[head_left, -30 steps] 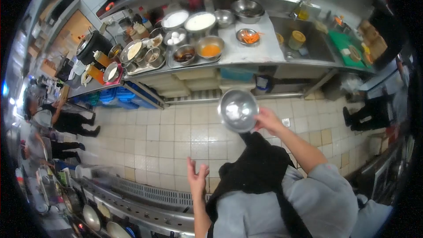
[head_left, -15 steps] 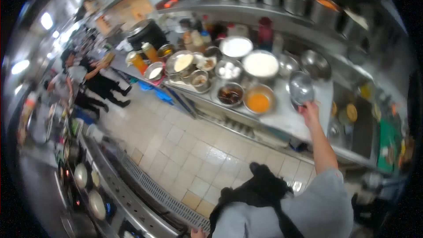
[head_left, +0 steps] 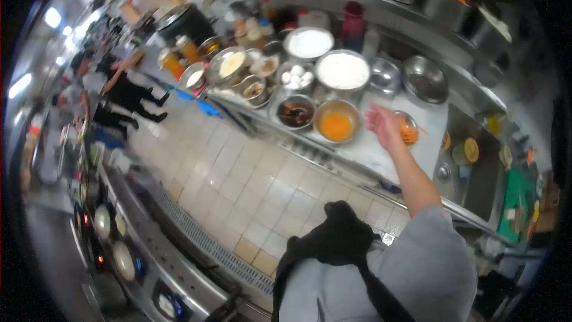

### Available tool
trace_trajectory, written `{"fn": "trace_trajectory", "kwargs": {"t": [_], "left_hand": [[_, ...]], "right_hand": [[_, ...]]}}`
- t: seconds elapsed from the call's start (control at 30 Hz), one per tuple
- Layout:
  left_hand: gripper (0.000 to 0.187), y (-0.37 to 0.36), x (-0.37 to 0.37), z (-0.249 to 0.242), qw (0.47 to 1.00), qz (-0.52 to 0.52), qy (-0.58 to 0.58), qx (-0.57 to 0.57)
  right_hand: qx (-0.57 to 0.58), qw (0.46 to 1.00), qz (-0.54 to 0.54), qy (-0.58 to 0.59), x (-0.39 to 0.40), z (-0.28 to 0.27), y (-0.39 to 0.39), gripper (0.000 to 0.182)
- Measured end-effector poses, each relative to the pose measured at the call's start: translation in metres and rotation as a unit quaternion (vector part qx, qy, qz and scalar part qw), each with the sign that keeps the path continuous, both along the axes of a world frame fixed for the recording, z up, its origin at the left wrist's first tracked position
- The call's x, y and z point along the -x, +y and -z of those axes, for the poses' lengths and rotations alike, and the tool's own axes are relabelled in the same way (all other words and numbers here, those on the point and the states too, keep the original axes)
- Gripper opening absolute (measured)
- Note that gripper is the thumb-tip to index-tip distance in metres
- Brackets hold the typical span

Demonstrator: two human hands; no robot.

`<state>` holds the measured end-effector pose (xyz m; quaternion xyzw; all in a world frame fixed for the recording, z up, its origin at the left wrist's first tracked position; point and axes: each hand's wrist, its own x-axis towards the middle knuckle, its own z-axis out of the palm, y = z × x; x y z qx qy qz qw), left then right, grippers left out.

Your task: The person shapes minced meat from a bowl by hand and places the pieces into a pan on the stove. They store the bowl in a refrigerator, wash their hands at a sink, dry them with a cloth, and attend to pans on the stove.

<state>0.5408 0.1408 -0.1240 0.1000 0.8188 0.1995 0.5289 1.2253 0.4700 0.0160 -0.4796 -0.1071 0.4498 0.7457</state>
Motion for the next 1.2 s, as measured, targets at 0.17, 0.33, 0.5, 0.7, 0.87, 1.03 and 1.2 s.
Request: {"fn": "trace_trajectory", "kwargs": {"t": [0.17, 0.33, 0.5, 0.7, 0.87, 1.03, 1.2], "left_hand": [[0.052, -0.077, 0.051, 0.065, 0.916, 0.296, 0.234, -0.137], [0.029, -0.039, 0.041, 0.025, 0.952, 0.002, 0.299, -0.072], [0.032, -0.047, 0.076, -0.039, 0.9, -0.252, 0.301, -0.189], [0.035, -0.079, 0.154, -0.072, 0.8, -0.513, 0.151, -0.273], [0.025, -0.058, 0.231, -0.11, 0.659, -0.629, 0.202, -0.36], [0.03, -0.037, 0.308, -0.14, 0.652, -0.642, 0.093, -0.392], [0.033, -0.011, 0.352, -0.142, 0.62, -0.642, 0.14, -0.429]], "right_hand": [[0.033, 0.995, -0.089, 0.007, 0.112, 0.043, 0.0, 0.019], [0.14, 0.938, -0.315, 0.029, 0.233, 0.12, 0.013, 0.024], [0.213, 0.849, -0.477, -0.075, 0.397, 0.083, 0.02, 0.02], [0.152, 0.796, -0.574, -0.121, 0.523, 0.041, 0.044, 0.024], [0.167, 0.741, -0.628, -0.169, 0.574, 0.036, 0.046, 0.027], [0.223, 0.731, -0.626, -0.155, 0.591, 0.056, 0.071, 0.026], [0.267, 0.743, -0.608, -0.085, 0.616, 0.106, 0.124, 0.015]]}}
